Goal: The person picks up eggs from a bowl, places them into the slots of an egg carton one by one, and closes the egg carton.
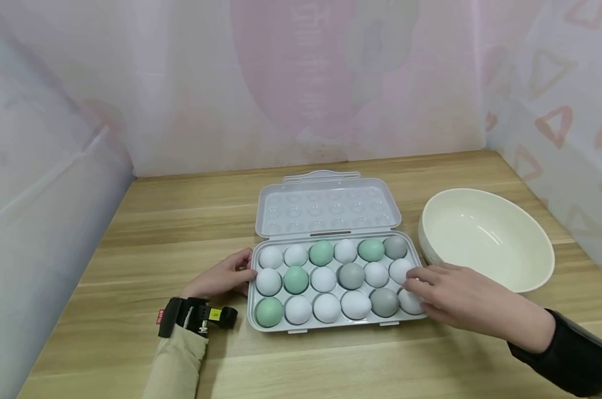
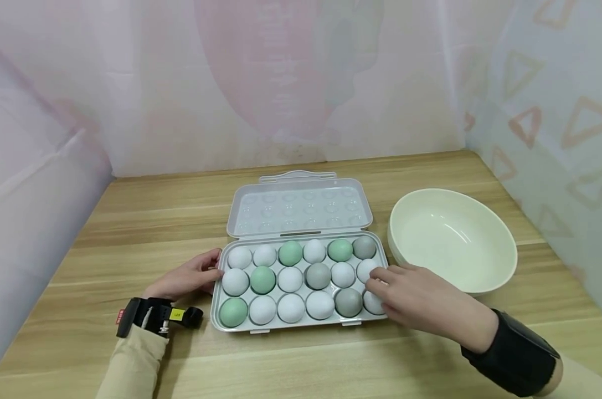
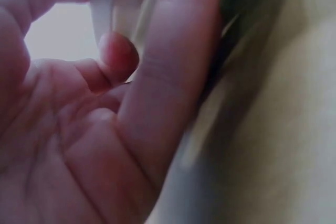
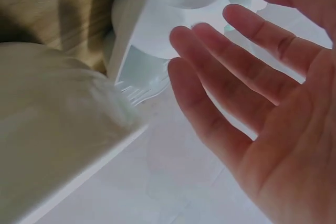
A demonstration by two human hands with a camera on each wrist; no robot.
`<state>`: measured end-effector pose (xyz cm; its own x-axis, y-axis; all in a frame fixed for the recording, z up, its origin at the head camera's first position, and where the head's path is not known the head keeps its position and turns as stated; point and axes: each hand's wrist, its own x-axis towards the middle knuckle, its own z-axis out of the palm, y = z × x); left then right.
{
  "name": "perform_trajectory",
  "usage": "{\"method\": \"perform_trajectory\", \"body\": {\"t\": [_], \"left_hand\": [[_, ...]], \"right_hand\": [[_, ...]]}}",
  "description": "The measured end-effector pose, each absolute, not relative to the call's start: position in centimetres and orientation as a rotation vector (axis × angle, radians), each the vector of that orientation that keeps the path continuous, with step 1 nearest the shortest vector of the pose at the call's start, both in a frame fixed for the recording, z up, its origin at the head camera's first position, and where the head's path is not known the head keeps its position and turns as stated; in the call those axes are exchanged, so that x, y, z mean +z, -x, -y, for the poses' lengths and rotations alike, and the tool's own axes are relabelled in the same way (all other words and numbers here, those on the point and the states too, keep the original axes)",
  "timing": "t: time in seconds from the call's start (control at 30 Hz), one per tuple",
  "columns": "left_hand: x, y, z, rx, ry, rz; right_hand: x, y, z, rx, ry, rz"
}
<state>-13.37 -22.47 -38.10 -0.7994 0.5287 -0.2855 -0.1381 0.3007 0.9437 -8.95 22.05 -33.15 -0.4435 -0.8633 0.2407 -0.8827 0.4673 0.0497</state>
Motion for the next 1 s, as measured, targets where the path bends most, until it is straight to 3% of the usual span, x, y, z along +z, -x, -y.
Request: {"method": "perform_trajectory", "body": {"t": [0.57, 1.0], "left_hand": [[-36.7, 18.0, 22.9, 1.493, -0.147, -2.09], [-35.7, 21.7, 22.5, 1.463, -0.17, -2.111]], "right_hand": [[-34.1, 7.1, -25.3, 0.184, -1.343, 2.39], [-34.5, 6.3, -26.8, 0.156, -1.303, 2.419]]}}
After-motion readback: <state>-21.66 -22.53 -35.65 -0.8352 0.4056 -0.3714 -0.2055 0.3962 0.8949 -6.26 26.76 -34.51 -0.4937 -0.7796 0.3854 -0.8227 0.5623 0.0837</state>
